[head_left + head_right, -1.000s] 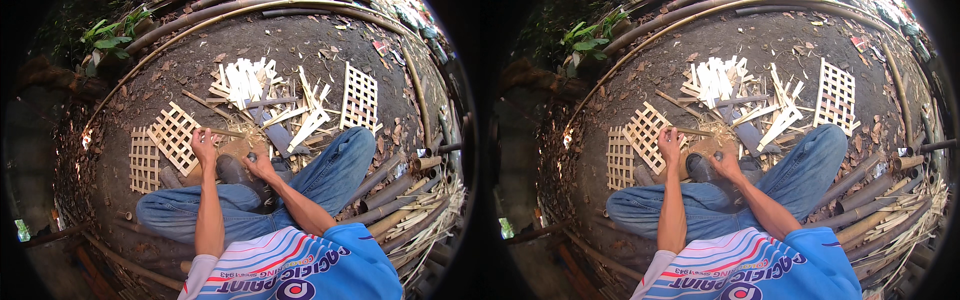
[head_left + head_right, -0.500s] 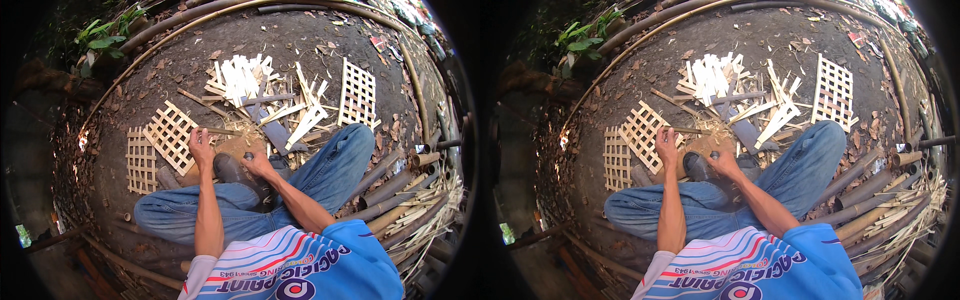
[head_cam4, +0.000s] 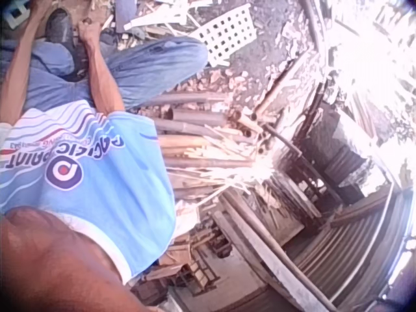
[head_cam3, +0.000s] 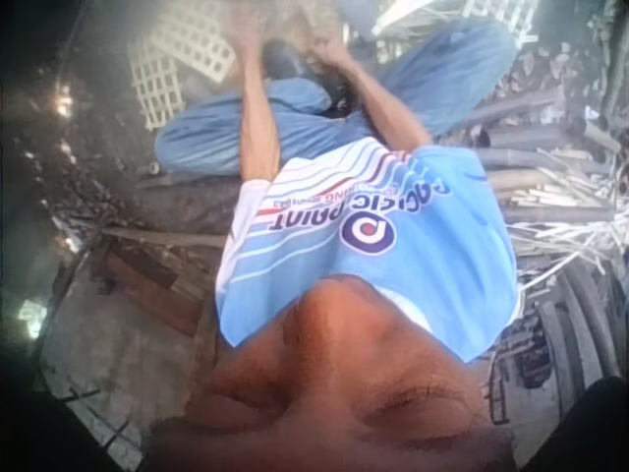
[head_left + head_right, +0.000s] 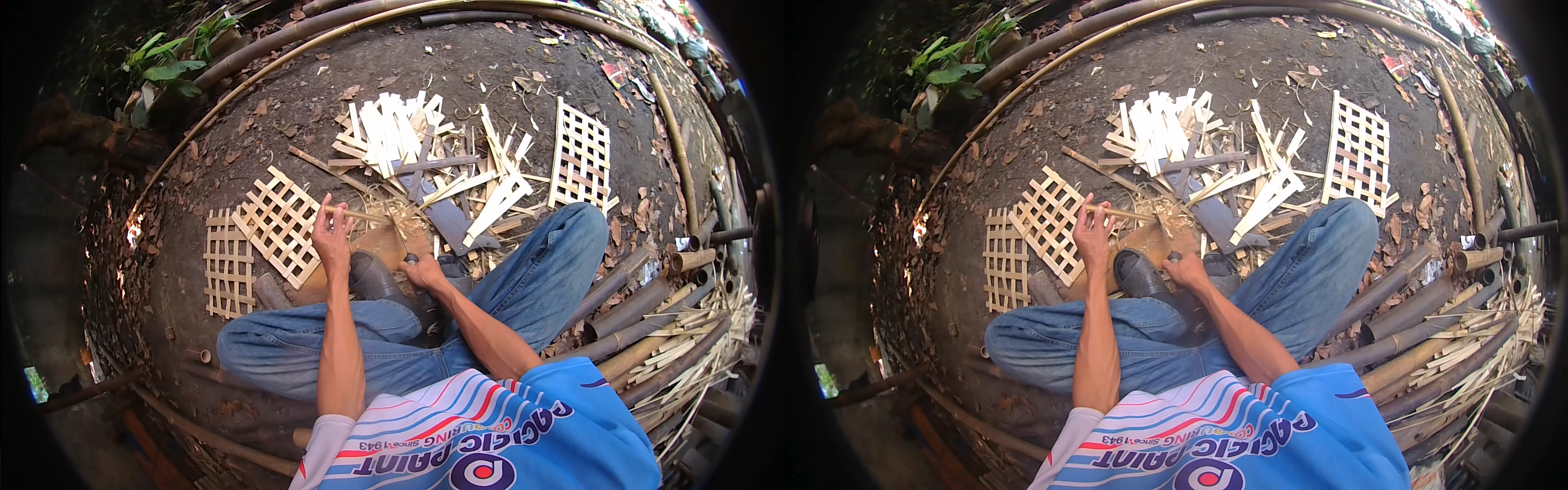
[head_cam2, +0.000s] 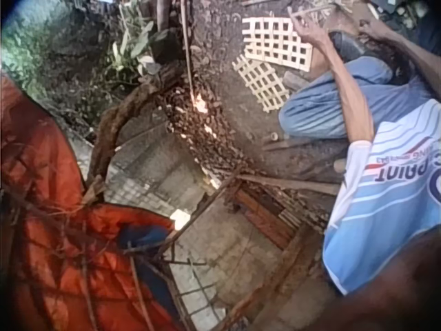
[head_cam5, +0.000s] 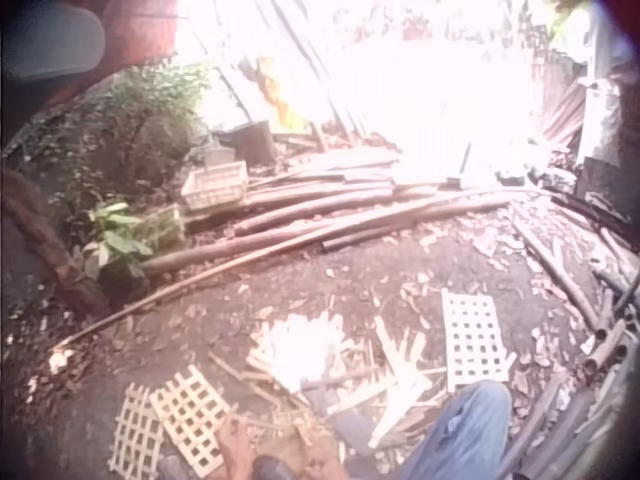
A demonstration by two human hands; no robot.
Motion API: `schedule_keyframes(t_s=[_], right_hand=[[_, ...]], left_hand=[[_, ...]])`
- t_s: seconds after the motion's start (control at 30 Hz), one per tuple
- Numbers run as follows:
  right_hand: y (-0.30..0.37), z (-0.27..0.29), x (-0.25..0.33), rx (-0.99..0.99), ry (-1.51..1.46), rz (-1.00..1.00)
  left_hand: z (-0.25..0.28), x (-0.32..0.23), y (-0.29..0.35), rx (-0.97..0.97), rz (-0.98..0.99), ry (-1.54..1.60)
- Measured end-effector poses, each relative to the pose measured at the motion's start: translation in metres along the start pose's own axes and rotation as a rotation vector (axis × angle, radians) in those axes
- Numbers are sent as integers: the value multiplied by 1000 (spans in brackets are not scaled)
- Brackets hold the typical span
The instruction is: The person sits on the ground and uses a knife to cut and shape thin bamboo strips. They weave the strips into a square lattice pattern, occasionally standing to inspect the work before returning to continue weaving.
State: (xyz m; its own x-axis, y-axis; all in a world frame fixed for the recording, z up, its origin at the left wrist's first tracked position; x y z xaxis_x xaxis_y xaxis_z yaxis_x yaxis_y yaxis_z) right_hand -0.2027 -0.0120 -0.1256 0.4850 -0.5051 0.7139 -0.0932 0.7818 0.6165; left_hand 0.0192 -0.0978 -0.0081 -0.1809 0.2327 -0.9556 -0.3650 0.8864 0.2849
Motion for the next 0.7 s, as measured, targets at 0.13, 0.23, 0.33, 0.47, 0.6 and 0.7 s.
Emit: schedule_keyframes(t_s=[0.13, 0.23, 0.33, 0.47, 0.6, 0.7], right_hand=[[-6, -4, 2, -33, -106, 88], [18, 0, 53, -27, -151, 263], [33, -4, 84, 8, -154, 393], [23, -1, 65, -79, -167, 370], [13, 3, 45, -21, -139, 230], [26, 4, 67, -46, -127, 357]], left_hand=[[-6, 1, -1, -11, 8, 25], [8, 16, -3, -79, 22, 96], [14, 21, -5, -109, 24, 129], [12, 21, -4, -111, 15, 133], [9, 19, -4, -114, 23, 105], [12, 23, -6, -103, 27, 132]])
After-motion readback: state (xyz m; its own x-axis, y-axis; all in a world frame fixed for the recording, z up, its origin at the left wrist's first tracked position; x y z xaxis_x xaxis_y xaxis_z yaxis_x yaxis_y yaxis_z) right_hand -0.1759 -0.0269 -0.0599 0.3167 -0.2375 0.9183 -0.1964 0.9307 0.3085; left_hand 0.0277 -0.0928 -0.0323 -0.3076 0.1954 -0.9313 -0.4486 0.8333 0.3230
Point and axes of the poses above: each hand's wrist, its own y-axis away from the middle knuckle, its own z-axis out of the back of the hand, x = y × z, the point moved 10 cm from there along -y, towards the middle knuckle, and after that the axes turned 9 degrees about z, right-handed, at the moved point
